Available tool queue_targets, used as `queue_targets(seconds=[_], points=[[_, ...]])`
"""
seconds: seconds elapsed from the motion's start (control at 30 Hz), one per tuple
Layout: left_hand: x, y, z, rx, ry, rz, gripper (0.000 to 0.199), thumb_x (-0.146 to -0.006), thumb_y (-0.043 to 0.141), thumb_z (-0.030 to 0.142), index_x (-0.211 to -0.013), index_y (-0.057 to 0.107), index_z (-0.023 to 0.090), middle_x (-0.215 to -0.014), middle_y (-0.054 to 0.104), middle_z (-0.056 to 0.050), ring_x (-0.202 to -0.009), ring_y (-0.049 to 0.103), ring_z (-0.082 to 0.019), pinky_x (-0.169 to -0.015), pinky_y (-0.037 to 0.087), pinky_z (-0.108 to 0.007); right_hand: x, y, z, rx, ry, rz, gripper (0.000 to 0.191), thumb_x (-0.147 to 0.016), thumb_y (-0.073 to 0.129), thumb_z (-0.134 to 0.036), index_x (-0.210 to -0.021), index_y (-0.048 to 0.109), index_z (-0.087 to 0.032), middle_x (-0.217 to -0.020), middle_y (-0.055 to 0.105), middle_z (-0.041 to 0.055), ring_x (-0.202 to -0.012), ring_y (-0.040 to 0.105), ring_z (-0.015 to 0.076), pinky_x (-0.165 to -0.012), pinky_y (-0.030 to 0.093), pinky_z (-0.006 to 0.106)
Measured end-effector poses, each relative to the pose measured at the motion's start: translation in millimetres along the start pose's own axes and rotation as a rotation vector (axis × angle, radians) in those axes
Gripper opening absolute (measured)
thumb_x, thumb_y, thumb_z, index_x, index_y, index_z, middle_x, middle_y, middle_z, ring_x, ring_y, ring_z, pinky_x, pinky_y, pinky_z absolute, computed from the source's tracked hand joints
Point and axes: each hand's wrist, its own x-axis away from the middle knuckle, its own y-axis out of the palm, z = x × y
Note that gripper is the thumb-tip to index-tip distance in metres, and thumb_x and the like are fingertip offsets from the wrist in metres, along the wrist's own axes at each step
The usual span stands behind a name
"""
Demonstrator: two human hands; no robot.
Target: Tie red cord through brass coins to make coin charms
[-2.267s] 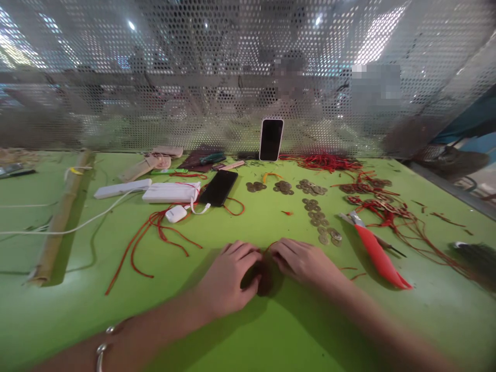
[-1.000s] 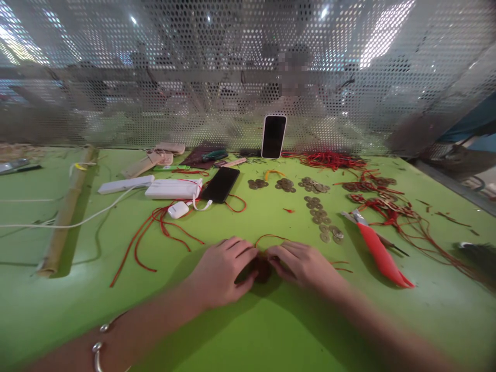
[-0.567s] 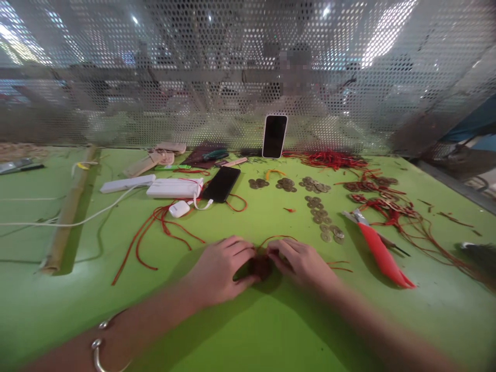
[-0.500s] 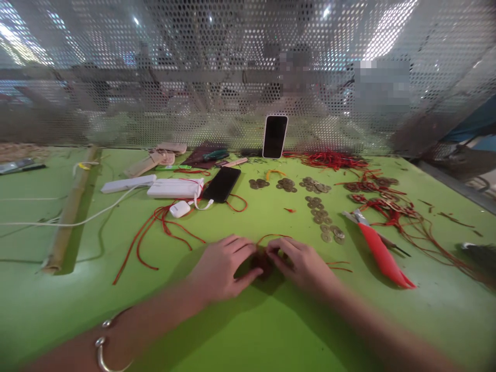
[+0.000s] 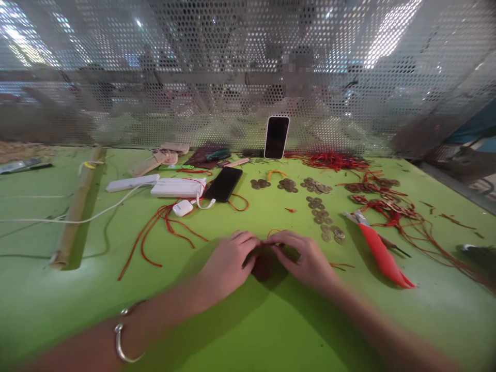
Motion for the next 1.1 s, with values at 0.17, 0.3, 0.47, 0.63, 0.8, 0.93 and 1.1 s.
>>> queue_targets(seconds=[0.17,0.3,0.47,0.63,0.8,0.93,1.1], points=[[12.0,-2.3,7.1,-0.142,-0.042,-0.058,0.027,-0.08,0.062,0.032,-0.102,0.056,0.017,-0.1,0.059,-0.006,-0.095,0.053,-0.025,-0.081,0.046,-0.042,3.1,0.2,1.8,0.13,-0.029,-0.087,0.032,-0.08,0.05,-0.008,-0.107,0.059,-0.02,-0.102,0.064,0.0067,-0.093,0.06,0.0192,-0.083,0.05,0.036],[11.9,-1.1,9.0,0.021,-0.086,-0.049,0.025,-0.076,0.067,0.025,-0.099,0.057,0.019,-0.099,0.06,-0.004,-0.096,0.054,-0.023,-0.084,0.046,-0.039,3.7,-2.1,2.6,0.172,-0.071,-0.144,0.035,-0.077,0.051,-0.007,-0.11,0.056,-0.018,-0.105,0.062,0.0084,-0.096,0.058,0.0201,-0.086,0.049,0.037],[9.9,-0.6,11.3,0.429,-0.189,-0.051,0.018,-0.078,0.061,0.013,-0.094,0.059,0.021,-0.09,0.066,0.0,-0.082,0.061,-0.016,-0.077,0.05,-0.03,2.7,-5.2,-0.1,0.114,-0.066,-0.109,0.029,-0.081,0.052,-0.011,-0.108,0.055,-0.02,-0.107,0.061,0.0081,-0.099,0.058,0.0177,-0.087,0.049,0.033],[9.3,3.0,10.6,0.721,-0.252,-0.016,0.016,-0.081,0.057,0.012,-0.093,0.059,0.02,-0.09,0.067,0.0,-0.081,0.063,-0.014,-0.077,0.052,-0.027,2.4,-6.9,-3.6,0.018,-0.012,-0.115,0.019,-0.081,0.053,-0.011,-0.097,0.057,-0.02,-0.094,0.063,0.0043,-0.089,0.06,0.0157,-0.08,0.049,0.03],[8.1,5.4,7.9,0.913,-0.32,-0.012,0.01,-0.084,0.056,0.02,-0.094,0.058,0.019,-0.086,0.066,0.0,-0.08,0.063,-0.013,-0.076,0.053,-0.026,2.4,-6.8,-5.6,-0.113,0.077,-0.085,0.01,-0.082,0.054,-0.011,-0.087,0.057,-0.019,-0.084,0.062,0.001,-0.079,0.06,0.0126,-0.072,0.048,0.025],[8.9,4.9,9.8,0.93,-0.305,0.025,0.014,-0.086,0.055,0.023,-0.099,0.058,0.02,-0.094,0.065,-0.001,-0.086,0.062,-0.013,-0.079,0.052,-0.026,2.6,-4.6,-7.2,-0.227,0.144,-0.062,0.006,-0.085,0.053,-0.016,-0.088,0.057,-0.019,-0.086,0.062,0.0015,-0.082,0.06,0.0126,-0.074,0.049,0.025],[9.8,5.0,11.1,0.9,-0.274,-0.033,0.028,-0.081,0.06,0.015,-0.107,0.055,0.022,-0.099,0.065,-0.001,-0.094,0.061,-0.014,-0.087,0.049,-0.028,4.0,-2.7,-8.3,-0.269,0.172,-0.014,0.004,-0.085,0.055,-0.017,-0.087,0.057,-0.019,-0.086,0.063,0.0022,-0.082,0.061,0.0135,-0.075,0.05,0.026]])
